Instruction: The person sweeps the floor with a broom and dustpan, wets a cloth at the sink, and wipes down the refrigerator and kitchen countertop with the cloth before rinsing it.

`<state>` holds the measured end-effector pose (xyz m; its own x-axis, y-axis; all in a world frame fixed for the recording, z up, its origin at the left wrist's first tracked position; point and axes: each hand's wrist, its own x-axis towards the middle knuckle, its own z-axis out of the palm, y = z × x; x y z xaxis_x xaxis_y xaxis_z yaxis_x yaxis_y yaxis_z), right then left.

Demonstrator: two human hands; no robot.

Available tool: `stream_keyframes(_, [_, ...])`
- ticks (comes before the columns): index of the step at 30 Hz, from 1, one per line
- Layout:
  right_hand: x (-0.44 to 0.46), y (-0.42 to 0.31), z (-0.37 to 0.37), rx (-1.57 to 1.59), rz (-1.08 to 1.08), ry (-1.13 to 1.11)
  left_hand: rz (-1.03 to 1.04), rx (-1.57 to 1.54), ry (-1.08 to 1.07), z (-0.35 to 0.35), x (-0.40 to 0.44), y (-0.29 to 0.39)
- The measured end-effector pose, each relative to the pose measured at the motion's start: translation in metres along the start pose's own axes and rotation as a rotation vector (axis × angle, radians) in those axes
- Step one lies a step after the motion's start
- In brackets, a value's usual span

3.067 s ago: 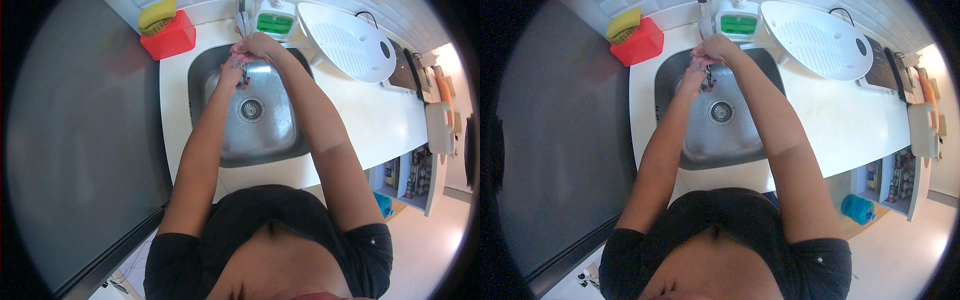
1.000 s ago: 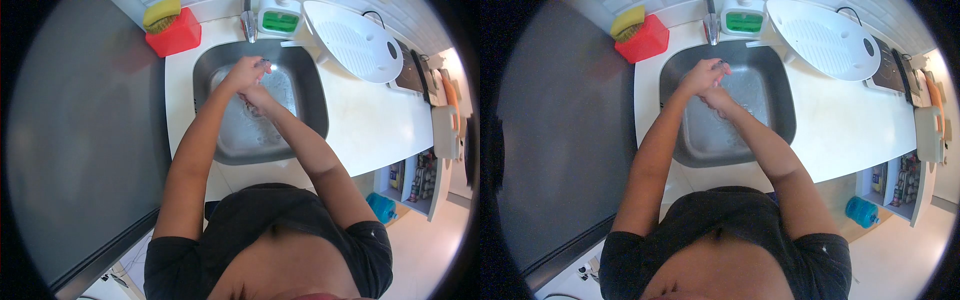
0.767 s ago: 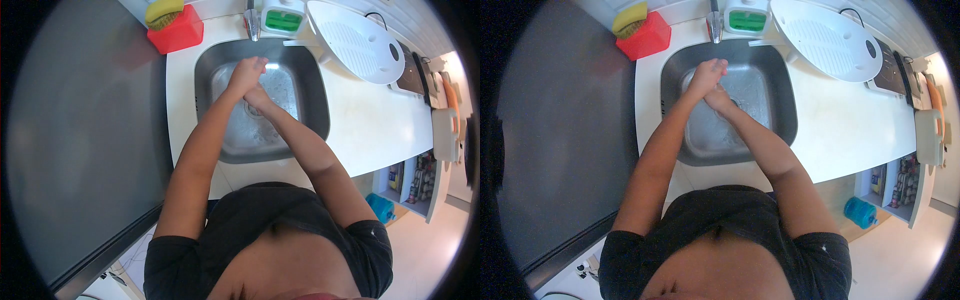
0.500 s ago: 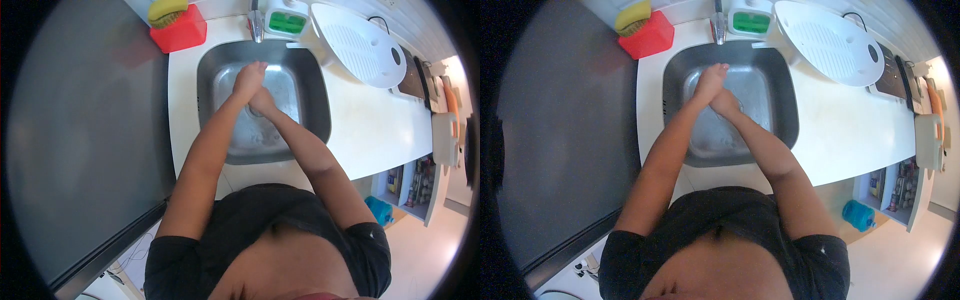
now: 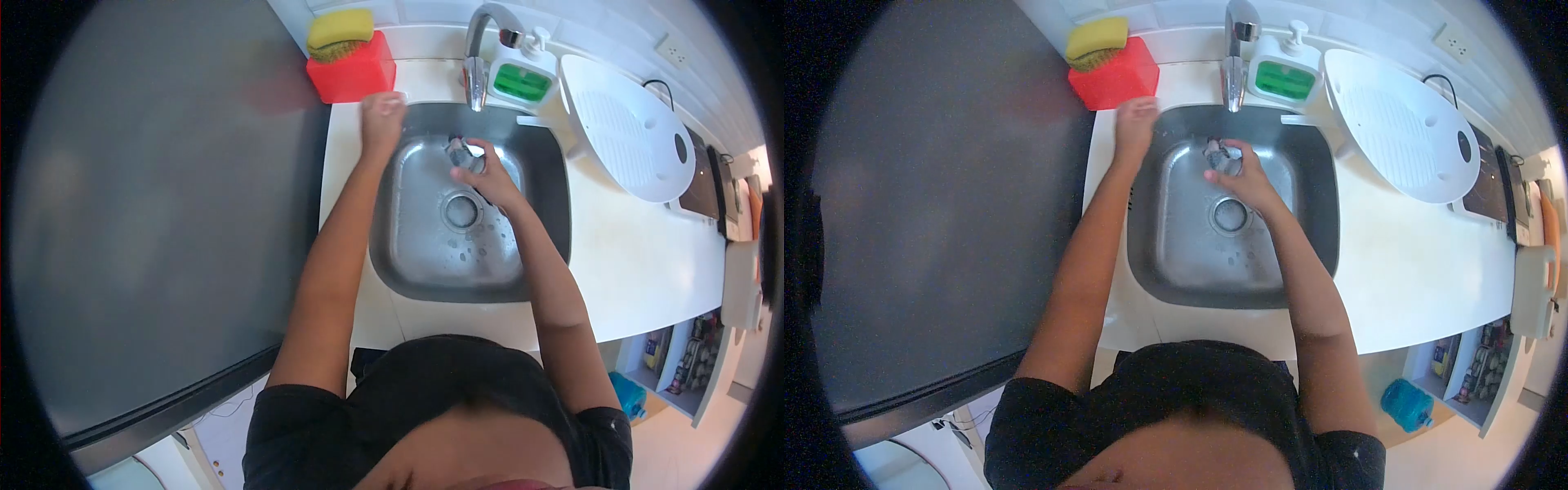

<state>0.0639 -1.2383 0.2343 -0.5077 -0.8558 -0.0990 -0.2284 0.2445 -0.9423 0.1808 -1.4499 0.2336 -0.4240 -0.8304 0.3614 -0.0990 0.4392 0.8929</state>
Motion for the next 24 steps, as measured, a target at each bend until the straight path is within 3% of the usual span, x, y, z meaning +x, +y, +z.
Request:
stream_keyframes(2, [0.014,-0.006,0.001,-0.167,-0.112,0.093,0.079,0.052,0.321,-0.025,0.017,-0.006])
stream_keyframes(3, [0.023,-0.017,0.003,-0.215,-0.065,0.092,-0.124,0.202,0.323,-0.040,0.025,0.011])
stream_keyframes(6, [0.053,-0.047,0.015,-0.319,-0.164,0.072,-0.029,0.389,0.452,-0.060,0.053,0.008])
stream_keyframes(10, [0.106,-0.074,0.052,-0.159,-0.251,0.090,-0.189,0.326,0.328,-0.074,0.085,0.002])
stream_keyframes(13, [0.123,-0.112,0.070,-0.111,-0.175,-0.025,-0.243,0.265,0.347,-0.074,0.095,-0.015])
stream_keyframes(15, [0.144,-0.113,0.079,0.071,-0.060,-0.092,-0.404,-0.040,0.349,-0.070,0.084,0.011])
stream_keyframes(16, [0.145,-0.112,0.080,0.069,-0.059,-0.094,-0.407,-0.041,0.351,-0.072,0.077,0.022])
stream_keyframes(18, [0.144,-0.114,0.075,0.235,-0.094,-0.132,-0.450,-0.155,0.169,-0.076,0.069,0.037])
stream_keyframes(22, [0.110,-0.119,0.061,0.289,-0.135,-0.161,-0.371,-0.020,0.207,-0.073,0.061,0.013])
stream_keyframes(24, [0.093,-0.115,0.055,0.142,-0.123,-0.106,-0.336,0.075,0.163,-0.077,0.036,0.054])
